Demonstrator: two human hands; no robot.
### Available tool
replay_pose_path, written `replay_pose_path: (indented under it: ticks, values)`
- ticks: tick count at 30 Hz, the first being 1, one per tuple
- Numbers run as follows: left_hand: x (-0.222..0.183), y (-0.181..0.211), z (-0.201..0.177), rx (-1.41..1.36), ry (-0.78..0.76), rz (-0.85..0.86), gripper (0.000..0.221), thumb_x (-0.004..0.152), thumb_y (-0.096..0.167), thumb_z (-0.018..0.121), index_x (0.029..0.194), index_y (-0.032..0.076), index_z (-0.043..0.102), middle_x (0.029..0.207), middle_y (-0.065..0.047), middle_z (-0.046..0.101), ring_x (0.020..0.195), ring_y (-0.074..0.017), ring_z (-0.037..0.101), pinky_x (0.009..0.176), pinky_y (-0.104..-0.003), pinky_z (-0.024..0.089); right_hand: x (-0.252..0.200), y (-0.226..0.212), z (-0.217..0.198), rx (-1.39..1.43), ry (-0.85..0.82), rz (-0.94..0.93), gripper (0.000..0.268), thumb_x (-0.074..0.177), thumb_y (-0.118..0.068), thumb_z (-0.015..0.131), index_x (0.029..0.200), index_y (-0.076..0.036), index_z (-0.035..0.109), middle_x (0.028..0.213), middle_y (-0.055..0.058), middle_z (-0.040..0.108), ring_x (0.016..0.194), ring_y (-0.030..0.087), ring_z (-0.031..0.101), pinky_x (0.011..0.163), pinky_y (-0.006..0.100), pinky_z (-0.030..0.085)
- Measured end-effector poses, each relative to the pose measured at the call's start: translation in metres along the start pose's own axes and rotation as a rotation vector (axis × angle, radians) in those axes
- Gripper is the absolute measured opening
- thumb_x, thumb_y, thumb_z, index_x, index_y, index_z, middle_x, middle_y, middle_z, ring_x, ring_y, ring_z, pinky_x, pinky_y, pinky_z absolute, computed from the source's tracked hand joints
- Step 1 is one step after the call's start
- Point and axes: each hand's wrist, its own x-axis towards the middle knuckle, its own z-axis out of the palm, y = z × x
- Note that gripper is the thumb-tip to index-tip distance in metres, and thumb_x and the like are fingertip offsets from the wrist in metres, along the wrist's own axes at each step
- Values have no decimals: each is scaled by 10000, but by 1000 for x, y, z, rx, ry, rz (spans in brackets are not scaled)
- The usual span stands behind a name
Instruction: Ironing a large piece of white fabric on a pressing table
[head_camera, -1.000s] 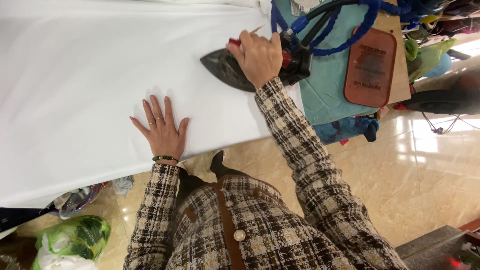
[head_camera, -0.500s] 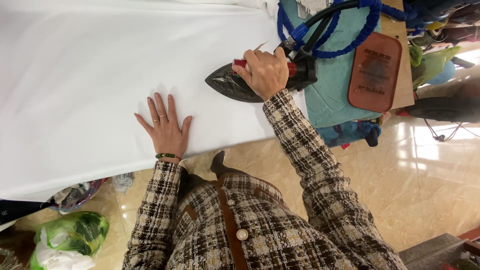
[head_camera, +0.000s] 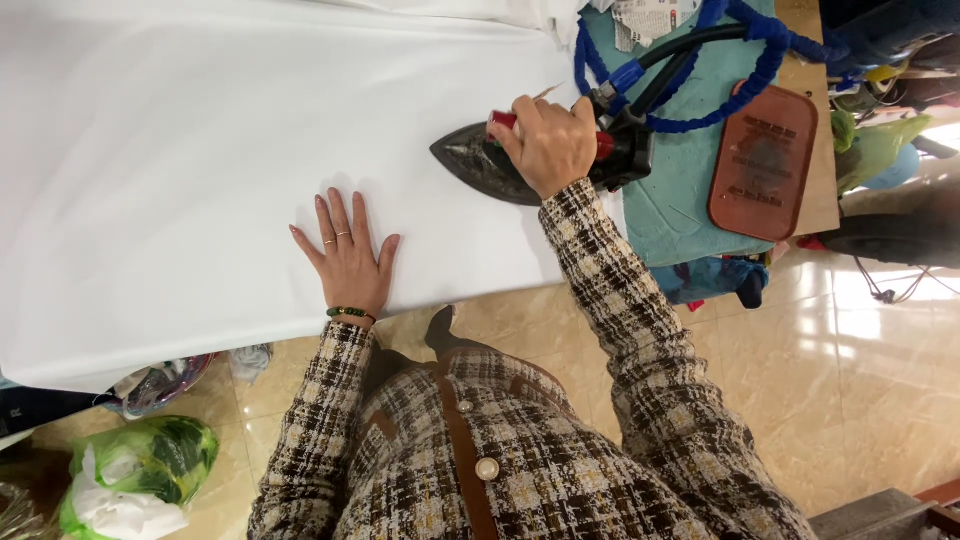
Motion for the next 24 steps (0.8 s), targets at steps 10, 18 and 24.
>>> replay_pose_path:
  ticks: [10, 18, 24]
  values:
    - [1, 2, -2, 30, 11, 12, 765, 1102, 602, 319, 1663, 85, 259, 1708, -198, 128, 1583, -370, 92, 1204, -743, 51, 12, 8, 2, 32, -28, 23, 586, 1115, -619, 359, 787, -186, 579, 545, -73, 516, 422, 113, 402, 698, 342, 365]
    - [1, 1, 5, -38, 19, -31, 772, 1078, 634, 326, 1642, 110, 273, 1711, -199, 125, 1580, -346, 72, 1190, -743, -20, -56, 7, -39, 248, -178, -167, 477, 1124, -567, 302, 880, -237, 545, 617, -15, 539, 545, 179, 601, 730, 371, 383]
    - [1, -3, 10, -77, 28, -29, 761, 1071, 621, 375, 1632, 110, 304, 1707, -212, 154, 1578, -358, 100, 1183, -748, -29, -109, 33, -92, 442, -183, -289, 417, 1101, -372, 355, 765, -224, 552, 565, -34, 462, 498, 187, 495, 627, 361, 345]
